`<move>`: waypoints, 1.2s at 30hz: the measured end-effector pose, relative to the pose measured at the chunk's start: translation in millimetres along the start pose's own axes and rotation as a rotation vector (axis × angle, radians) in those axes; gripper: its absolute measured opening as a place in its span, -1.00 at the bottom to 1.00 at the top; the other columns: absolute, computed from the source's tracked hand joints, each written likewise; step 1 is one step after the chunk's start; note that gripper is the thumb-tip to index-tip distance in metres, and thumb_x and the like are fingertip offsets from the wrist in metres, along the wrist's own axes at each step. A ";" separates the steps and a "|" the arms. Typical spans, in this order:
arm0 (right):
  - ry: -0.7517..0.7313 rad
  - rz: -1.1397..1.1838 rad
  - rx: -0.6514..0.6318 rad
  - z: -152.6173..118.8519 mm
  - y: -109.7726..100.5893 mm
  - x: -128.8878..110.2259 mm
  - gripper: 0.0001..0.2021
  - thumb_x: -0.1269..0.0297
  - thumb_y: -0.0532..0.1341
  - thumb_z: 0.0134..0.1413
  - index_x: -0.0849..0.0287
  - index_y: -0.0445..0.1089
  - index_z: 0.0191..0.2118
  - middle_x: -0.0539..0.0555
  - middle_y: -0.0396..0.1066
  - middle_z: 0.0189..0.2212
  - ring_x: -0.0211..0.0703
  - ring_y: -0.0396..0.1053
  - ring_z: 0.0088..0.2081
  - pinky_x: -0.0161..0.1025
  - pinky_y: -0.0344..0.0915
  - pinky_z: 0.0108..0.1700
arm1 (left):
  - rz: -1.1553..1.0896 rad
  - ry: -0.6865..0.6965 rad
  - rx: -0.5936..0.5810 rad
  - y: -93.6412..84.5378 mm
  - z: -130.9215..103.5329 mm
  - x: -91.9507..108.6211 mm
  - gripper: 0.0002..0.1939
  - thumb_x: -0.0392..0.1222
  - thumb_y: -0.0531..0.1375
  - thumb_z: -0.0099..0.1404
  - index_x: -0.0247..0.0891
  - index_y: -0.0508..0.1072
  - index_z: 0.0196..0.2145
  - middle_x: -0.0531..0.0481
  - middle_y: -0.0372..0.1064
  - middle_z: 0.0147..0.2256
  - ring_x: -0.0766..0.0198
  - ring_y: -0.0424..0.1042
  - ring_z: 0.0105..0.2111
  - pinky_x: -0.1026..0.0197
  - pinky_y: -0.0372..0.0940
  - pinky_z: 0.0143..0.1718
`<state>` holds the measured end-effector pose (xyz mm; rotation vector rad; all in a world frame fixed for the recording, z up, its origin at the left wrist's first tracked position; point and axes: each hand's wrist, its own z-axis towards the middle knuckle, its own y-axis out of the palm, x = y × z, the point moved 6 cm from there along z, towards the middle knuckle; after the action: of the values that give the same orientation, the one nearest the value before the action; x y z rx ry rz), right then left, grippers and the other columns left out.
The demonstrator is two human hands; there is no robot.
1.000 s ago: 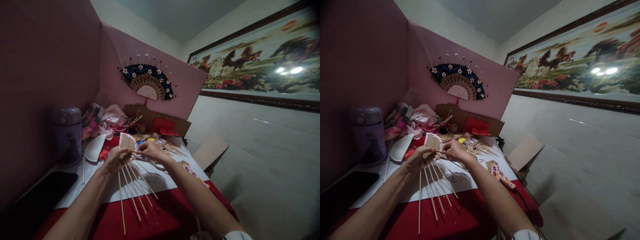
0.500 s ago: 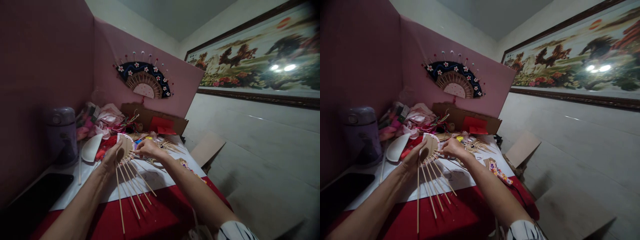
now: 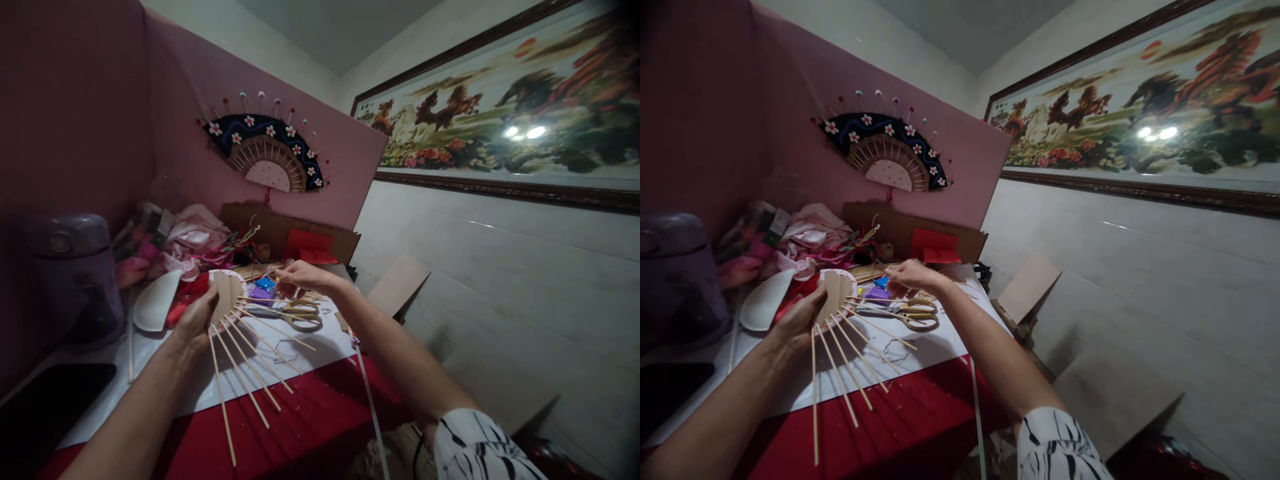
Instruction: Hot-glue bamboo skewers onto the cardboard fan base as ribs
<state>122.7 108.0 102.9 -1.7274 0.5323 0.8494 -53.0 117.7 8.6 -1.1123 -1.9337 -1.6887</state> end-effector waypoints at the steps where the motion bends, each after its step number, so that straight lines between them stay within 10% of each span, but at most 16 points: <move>1: 0.010 0.013 0.009 -2.3 -4.3 1.7 -0.51 -0.01 0.02 0.20 0.32 0.46 -0.43 0.09 0.46 -0.55 -0.34 0.38 -0.55 -0.45 0.22 -0.54 | -0.007 0.001 0.002 -0.2 0.0 0.5 -0.71 -0.17 -0.05 0.35 -0.31 0.42 -0.31 -0.03 0.46 -0.50 0.26 0.44 -0.60 0.23 0.39 -0.55; 10: -0.060 -0.102 -0.101 -0.1 18.4 2.7 -0.59 -0.04 0.17 0.05 0.29 0.45 -0.44 0.05 0.45 -0.58 -0.32 0.37 -0.56 -0.43 0.23 -0.53 | 0.032 -0.014 -0.003 3.9 -3.4 -1.3 -0.70 -0.15 -0.05 0.34 -0.35 0.42 -0.30 -0.07 0.45 -0.54 0.24 0.42 -0.64 0.22 0.38 -0.59; 17: -0.248 -0.507 0.169 5.3 37.7 -14.0 -0.70 0.05 0.23 0.00 0.21 0.48 -0.47 -0.01 0.44 -0.63 -0.29 0.37 -0.55 -0.40 0.08 -0.53 | 0.078 0.014 -0.019 6.1 -4.5 -4.5 -0.67 -0.11 -0.06 0.34 -0.35 0.41 -0.34 -0.09 0.43 -0.59 0.23 0.41 -0.67 0.21 0.36 -0.62; 36: -0.221 -0.333 0.111 21.5 46.5 1.0 -0.75 0.17 0.22 -0.05 0.24 0.45 -0.56 -0.05 0.36 -0.69 -0.39 0.23 -0.64 -0.43 0.00 -0.60 | 0.114 0.029 -0.064 7.3 -3.4 -7.4 -0.63 -0.09 -0.08 0.34 -0.43 0.39 -0.24 -0.15 0.46 -0.56 0.18 0.41 -0.67 0.19 0.34 -0.65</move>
<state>84.3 113.9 69.5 -1.5414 0.1351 0.7440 -43.6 112.0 9.1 -1.1917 -1.7749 -1.7063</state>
